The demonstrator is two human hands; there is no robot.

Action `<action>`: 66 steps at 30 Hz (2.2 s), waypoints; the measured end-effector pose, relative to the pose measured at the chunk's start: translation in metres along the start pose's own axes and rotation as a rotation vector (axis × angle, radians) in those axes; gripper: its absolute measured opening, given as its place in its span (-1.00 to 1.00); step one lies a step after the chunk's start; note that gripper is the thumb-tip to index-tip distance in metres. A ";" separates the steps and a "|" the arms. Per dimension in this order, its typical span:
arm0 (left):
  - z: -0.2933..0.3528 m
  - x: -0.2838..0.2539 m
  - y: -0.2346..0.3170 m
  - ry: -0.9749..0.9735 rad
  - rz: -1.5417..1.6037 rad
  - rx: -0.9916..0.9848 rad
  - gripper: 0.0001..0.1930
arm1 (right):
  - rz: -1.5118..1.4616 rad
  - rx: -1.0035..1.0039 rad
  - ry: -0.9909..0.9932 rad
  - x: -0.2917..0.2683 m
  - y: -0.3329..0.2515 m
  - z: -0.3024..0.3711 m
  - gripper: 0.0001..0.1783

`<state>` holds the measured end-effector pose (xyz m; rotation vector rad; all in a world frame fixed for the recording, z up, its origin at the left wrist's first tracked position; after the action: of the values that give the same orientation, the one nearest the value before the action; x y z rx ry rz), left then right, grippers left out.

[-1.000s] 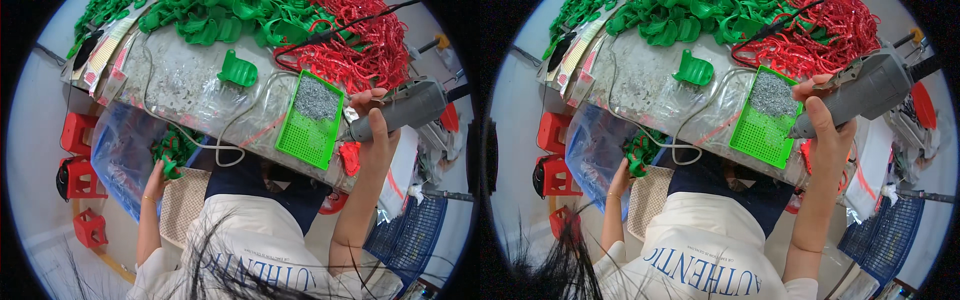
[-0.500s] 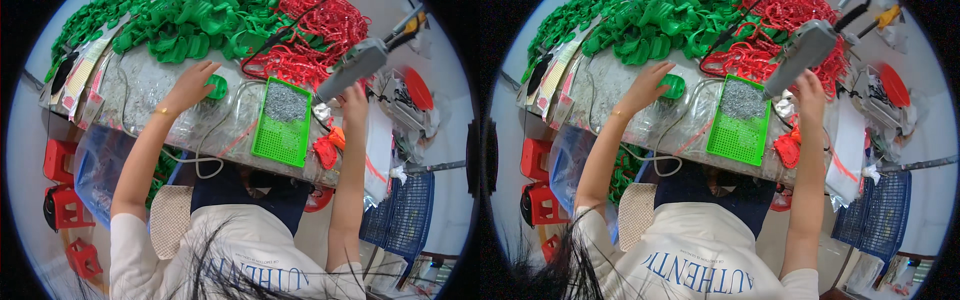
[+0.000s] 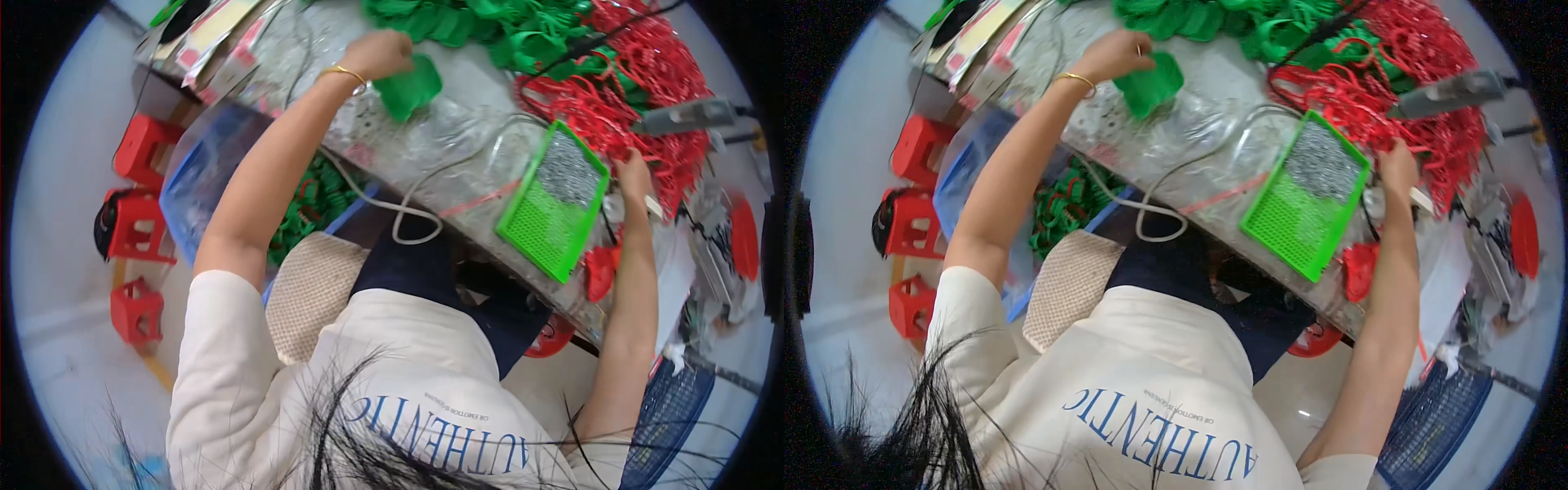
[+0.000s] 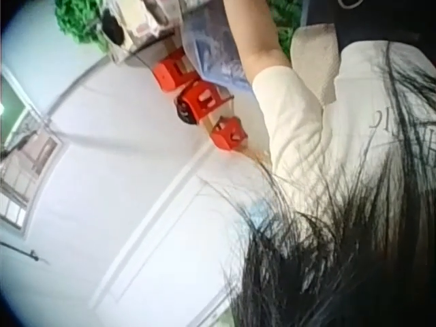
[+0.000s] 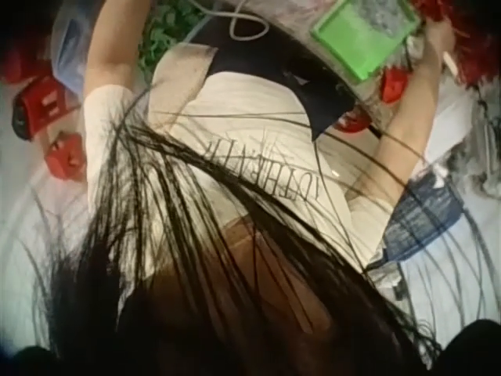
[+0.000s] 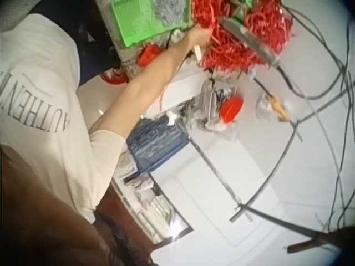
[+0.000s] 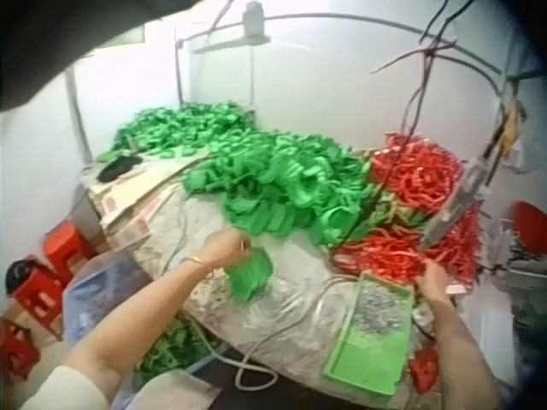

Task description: Assembling green plastic toy components using an electric tool at a factory workbench.

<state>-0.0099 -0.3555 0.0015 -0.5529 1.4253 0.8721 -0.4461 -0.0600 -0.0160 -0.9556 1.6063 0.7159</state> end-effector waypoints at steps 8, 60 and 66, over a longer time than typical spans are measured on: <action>0.122 0.001 -0.079 -0.042 2.020 -0.494 -0.71 | 0.062 0.196 -0.176 0.008 -0.001 0.005 -0.46; 0.252 0.083 0.236 -1.207 2.114 0.007 -0.05 | -1.286 0.230 -0.116 -0.106 -0.175 0.239 -0.81; 0.253 0.081 0.232 -1.174 2.147 -0.009 -0.01 | -1.304 0.279 -0.071 -0.097 -0.178 0.243 -0.82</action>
<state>-0.0448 -0.0047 -0.0131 1.7008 0.3485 2.1645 -0.1645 0.0775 0.0260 -1.4471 0.6931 -0.3679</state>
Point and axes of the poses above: each hand's wrist, its own z-axis away from the middle knuckle, its own x-axis out of the palm, y = z × x, the point moved 7 cm from there along -z, towards the middle knuckle, and after that the axes turned 15 degrees about -x, right-handed, at the moved point
